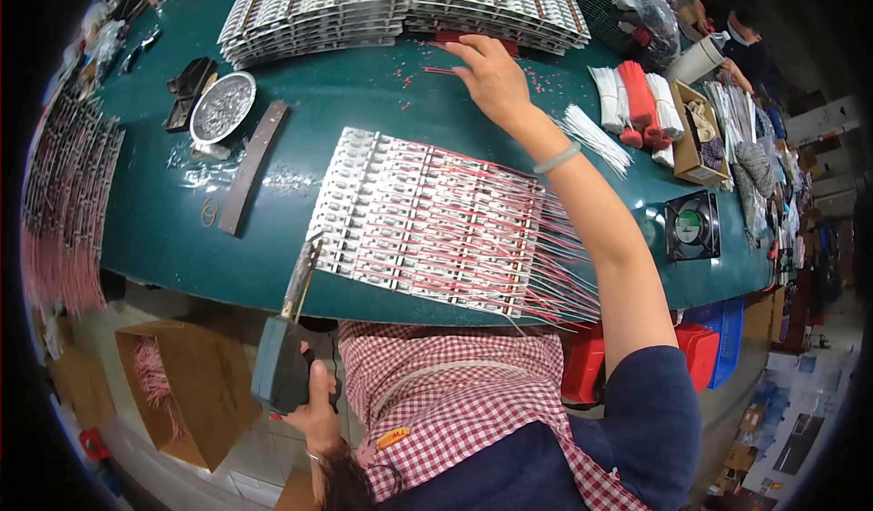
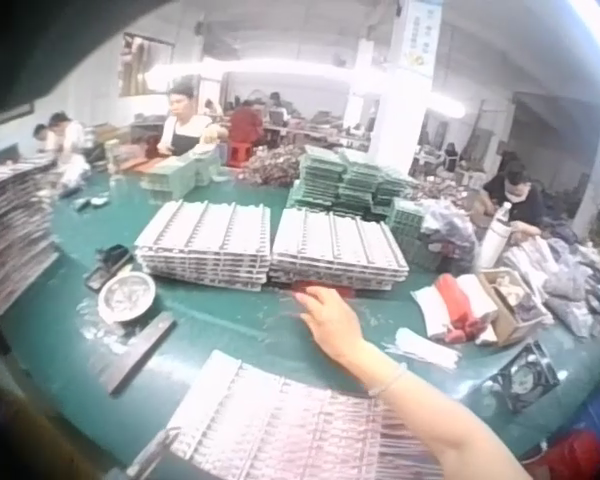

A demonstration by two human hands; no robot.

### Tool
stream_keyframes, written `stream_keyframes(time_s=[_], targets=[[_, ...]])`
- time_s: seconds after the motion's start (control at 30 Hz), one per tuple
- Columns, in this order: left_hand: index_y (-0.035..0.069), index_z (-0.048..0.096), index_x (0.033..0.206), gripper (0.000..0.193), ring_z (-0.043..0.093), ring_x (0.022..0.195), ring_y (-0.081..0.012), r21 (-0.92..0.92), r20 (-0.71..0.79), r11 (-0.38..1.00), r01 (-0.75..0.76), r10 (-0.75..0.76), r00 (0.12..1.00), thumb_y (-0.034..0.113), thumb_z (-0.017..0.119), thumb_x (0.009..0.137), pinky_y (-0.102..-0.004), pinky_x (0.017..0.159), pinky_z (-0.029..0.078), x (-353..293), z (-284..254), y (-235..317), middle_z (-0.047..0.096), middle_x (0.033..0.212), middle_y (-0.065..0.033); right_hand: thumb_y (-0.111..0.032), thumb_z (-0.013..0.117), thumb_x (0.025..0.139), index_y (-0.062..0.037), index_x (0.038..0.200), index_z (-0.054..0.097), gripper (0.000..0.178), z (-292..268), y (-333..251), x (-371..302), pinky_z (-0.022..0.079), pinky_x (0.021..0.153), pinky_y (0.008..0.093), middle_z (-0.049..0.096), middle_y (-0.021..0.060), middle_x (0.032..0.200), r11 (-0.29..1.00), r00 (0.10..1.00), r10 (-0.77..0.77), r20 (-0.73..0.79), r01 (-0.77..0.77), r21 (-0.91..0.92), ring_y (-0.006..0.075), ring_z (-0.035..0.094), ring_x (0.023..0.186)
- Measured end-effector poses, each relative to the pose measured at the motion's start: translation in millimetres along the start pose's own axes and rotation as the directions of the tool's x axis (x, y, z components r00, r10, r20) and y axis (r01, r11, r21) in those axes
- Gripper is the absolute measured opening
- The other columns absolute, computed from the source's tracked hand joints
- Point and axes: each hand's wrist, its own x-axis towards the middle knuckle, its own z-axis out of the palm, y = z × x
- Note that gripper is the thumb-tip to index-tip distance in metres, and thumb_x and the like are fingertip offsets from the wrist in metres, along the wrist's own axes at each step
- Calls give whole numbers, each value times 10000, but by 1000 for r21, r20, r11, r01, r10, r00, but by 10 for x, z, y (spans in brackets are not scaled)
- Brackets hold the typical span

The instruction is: The person solders wires to a circuit board using a soldering iron, sets the completed board aside, retrieves a new board and wires from stacks on the table, and solders the wires onto the new board.

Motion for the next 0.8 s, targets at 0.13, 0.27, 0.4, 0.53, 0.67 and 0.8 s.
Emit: stream_keyframes(time_s=[0.13,0.27,0.4,0.53,0.67,0.8], targets=[[-83,563,1187,341,510,568,-98,-87,-26,996,-16,14,1000,26,662,879,-244,514,425,71,22,-4,645,1022,-124,-71,707,806,-88,1118,670,315,-429,246,-416,507,877,386,627,84,1122,994,997,80,8,-80,-74,298,593,1048],[-76,573,1137,272,486,543,-90,-96,-61,994,-47,42,997,13,628,886,-241,487,390,112,200,84,636,968,-116,-45,723,762,-50,1056,672,299,-813,440,-1084,503,855,390,623,96,1064,960,970,235,55,-223,-167,292,588,992],[-71,574,1136,262,478,540,-92,-45,57,997,-56,59,997,29,616,897,-235,487,378,185,252,147,617,866,-97,-25,707,771,-37,1052,672,283,-954,550,-1422,498,829,388,628,103,1029,903,948,317,24,-294,-312,292,590,956],[-67,580,1139,260,461,536,-89,-61,161,997,-37,47,986,62,602,914,-225,501,359,165,325,226,556,718,-55,-7,644,779,-45,1001,684,229,-892,720,-1482,503,771,370,619,87,922,903,967,249,-51,-251,-348,272,592,892],[-87,548,1166,296,479,527,-100,-106,121,993,-55,68,990,27,597,897,-243,482,377,105,332,174,585,856,-108,-17,607,773,-60,929,703,188,-844,773,-1481,508,728,358,600,70,854,898,972,219,-84,-235,-373,249,592,859],[-105,514,1182,331,502,527,-110,-130,74,991,-22,32,997,-15,608,877,-256,467,404,41,283,121,621,1039,-170,-20,620,788,-70,919,707,165,-838,755,-1488,508,720,361,599,71,856,909,973,212,-90,-230,-347,246,596,851]])
